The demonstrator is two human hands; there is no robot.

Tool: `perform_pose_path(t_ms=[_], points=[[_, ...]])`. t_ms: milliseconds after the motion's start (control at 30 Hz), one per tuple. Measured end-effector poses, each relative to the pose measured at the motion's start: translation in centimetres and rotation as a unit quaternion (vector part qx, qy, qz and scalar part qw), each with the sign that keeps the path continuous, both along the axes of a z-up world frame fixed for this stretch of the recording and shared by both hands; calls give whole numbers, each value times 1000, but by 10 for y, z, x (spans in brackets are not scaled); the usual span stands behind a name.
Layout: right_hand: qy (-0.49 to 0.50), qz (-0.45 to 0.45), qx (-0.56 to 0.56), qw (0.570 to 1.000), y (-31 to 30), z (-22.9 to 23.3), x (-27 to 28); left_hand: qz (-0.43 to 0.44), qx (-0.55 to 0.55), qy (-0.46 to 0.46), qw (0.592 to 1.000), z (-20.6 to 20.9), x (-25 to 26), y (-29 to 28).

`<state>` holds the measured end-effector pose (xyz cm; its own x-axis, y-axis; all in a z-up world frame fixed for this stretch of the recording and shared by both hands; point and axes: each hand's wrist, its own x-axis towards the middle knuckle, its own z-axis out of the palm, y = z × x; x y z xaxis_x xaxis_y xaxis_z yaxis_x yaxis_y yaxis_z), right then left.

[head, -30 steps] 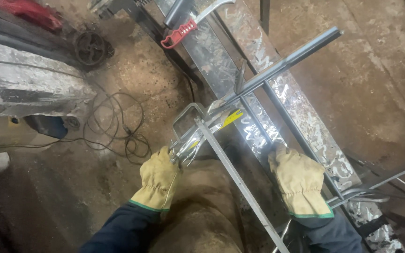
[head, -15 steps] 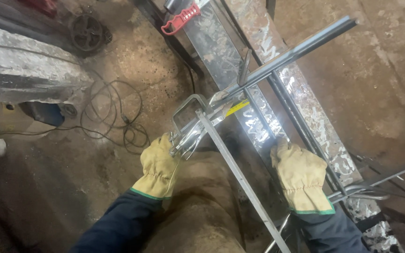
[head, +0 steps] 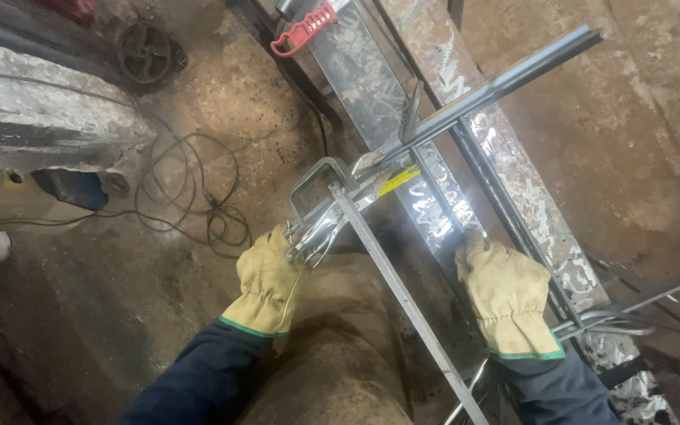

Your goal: The person positions metal bars and a frame on a welding table, secures them with locking pliers and clamps, and measures the assembly with a tape measure. They then weld the joints with a welding torch, producing sparks, and re-check the fit of the clamped pieces.

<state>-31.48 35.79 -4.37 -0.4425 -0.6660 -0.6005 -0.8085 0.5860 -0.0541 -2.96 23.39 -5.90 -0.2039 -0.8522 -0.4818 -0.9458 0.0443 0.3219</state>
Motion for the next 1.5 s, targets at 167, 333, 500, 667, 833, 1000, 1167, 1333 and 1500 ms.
perform_pose_path(t_ms=[167, 333, 500, 667, 833, 1000, 1167, 1333, 1500], points=[[103, 120, -59, 986, 12, -18, -4, 1, -5, -35, 999, 0, -1, 1], [-8, -37, 17, 999, -10, 15, 3, -25, -26, -14, 999, -8, 4, 0], [-3, -21, 14, 1000, -6, 9, 1, -11, -15, -47, 999, -7, 2, 0], [29, 62, 14, 998, -2, 3, -2, -2, -9, -33, 999, -4, 1, -1], [48, 119, -6, 992, 2, -2, -4, -4, 18, -31, 999, 4, -4, -4], [36, 90, 11, 995, -1, -1, -3, -2, 8, -44, 999, -5, 1, 0], [1, 33, 1, 999, -3, 3, -2, -37, -22, -41, 998, -16, 6, 4], [-42, -35, -25, 998, 0, 3, -2, -42, -42, -29, 998, -8, 1, 5], [104, 186, -134, 968, 12, -8, -4, 18, 46, -77, 996, -14, 12, 13]])
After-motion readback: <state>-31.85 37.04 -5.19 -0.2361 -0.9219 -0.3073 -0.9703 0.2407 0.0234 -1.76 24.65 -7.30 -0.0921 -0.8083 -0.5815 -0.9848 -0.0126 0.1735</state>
